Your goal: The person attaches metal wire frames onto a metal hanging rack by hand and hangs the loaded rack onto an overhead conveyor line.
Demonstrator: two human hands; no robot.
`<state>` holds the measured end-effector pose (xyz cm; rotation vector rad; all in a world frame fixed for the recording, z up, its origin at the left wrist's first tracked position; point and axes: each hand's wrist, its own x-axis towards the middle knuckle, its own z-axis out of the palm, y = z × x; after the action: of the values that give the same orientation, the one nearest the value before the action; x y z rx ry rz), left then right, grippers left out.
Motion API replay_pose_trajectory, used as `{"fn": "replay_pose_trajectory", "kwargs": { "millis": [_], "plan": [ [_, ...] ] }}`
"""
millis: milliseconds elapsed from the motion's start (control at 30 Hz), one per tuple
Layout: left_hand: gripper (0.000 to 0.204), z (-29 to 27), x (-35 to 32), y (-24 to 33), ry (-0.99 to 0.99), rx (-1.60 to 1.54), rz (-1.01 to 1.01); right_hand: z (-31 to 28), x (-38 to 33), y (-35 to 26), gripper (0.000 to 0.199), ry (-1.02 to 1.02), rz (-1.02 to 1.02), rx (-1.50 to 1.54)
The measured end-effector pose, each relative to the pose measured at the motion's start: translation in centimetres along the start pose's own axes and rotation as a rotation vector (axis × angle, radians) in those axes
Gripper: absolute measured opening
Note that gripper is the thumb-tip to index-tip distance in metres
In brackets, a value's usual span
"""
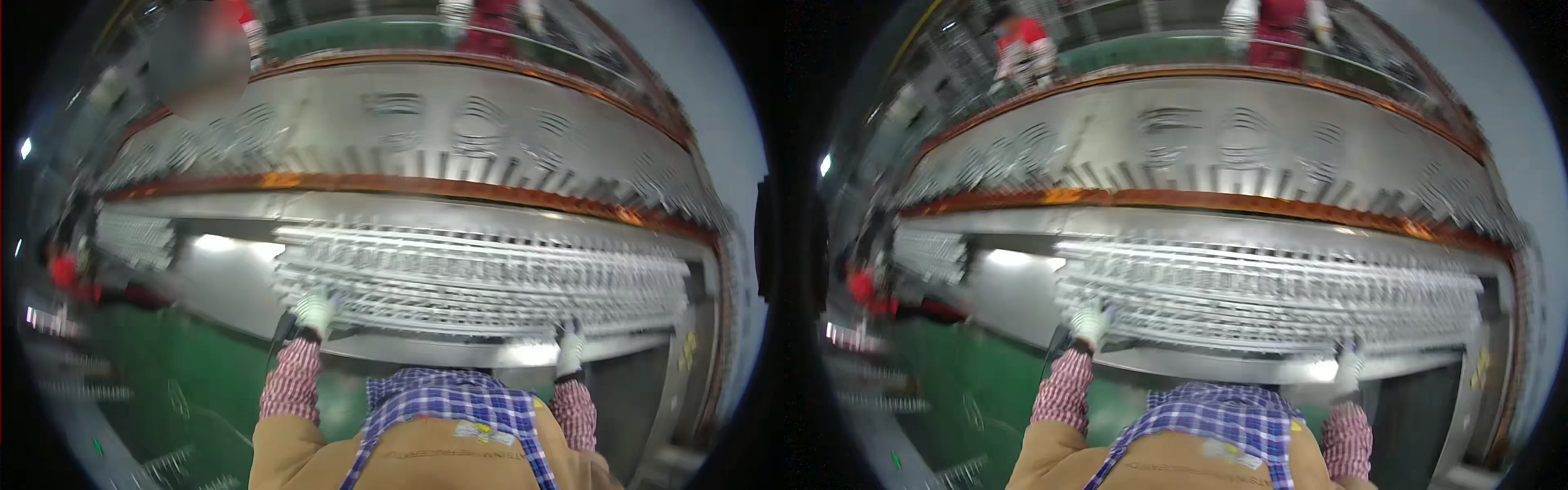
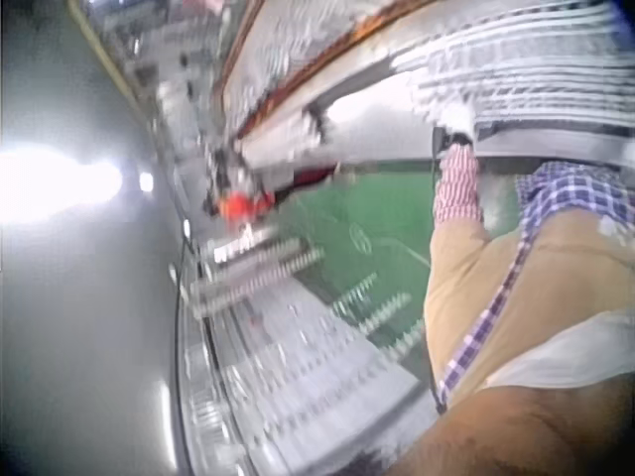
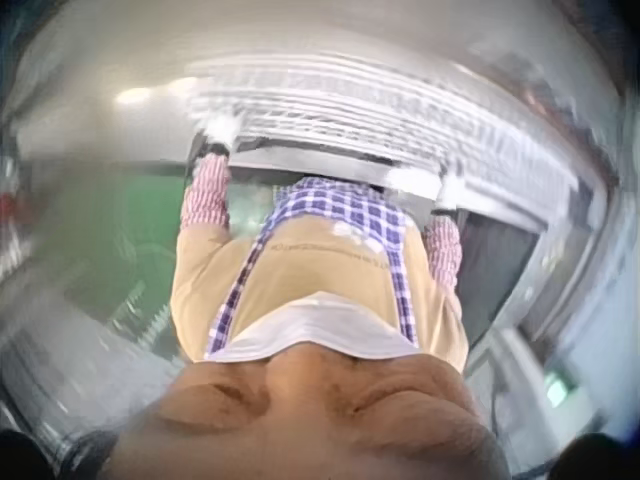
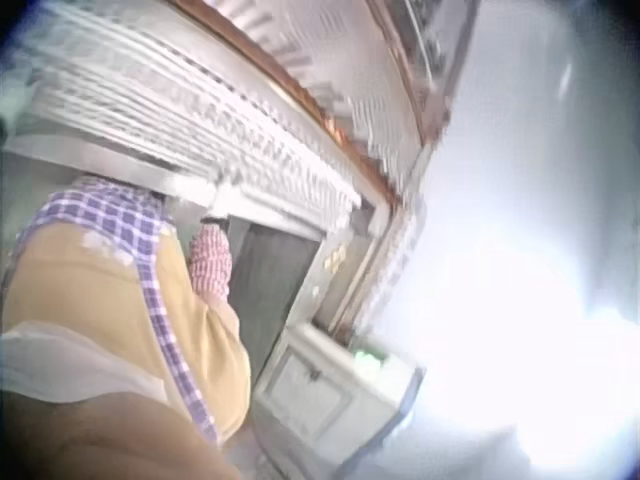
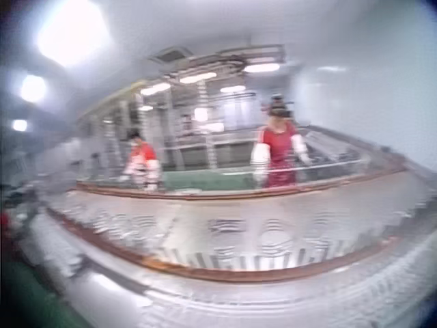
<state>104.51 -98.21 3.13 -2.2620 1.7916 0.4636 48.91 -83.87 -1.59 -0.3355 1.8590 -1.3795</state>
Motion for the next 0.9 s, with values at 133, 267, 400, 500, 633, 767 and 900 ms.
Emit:
{"fn": "replay_pose_trajectory", "kwargs": {
  "millis": [133,267,400,500,633,767,900],
  "plan": [
    [0.036,-3.0,-2.0,-0.3,0.083,-0.224,0.136,3.5,-3.6,-2.2,0.023,0.008,0.167,0.059],
    [0.024,-4.2,-3.7,-2.4,0.441,-0.281,0.206,4.1,-4.1,-3.8,0.051,0.02,0.198,0.419],
    [0.024,-9.2,-9.2,-0.5,0.539,-0.223,0.279,2.8,-2.0,-4.9,0.058,0.234,0.285,0.797],
    [0.033,-10.2,-11.6,0.7,0.537,-0.045,0.206,1.4,-0.7,-2.6,0.062,-0.085,0.089,1.06],
    [0.033,-4.6,-9.7,-5.0,0.487,-0.275,0.022,1.2,-5.6,-5.2,0.047,-0.137,0.18,1.162],
    [0.035,-5.8,-13.3,-3.2,0.421,-0.24,-0.057,-2.3,-5.4,-3.3,0.05,-0.291,0.291,1.198],
    [0.045,-5.1,-15.3,-2.8,0.408,-0.106,-0.078,-3.2,-5.5,-3.6,0.054,-0.197,0.31,1.018]
  ]
}}
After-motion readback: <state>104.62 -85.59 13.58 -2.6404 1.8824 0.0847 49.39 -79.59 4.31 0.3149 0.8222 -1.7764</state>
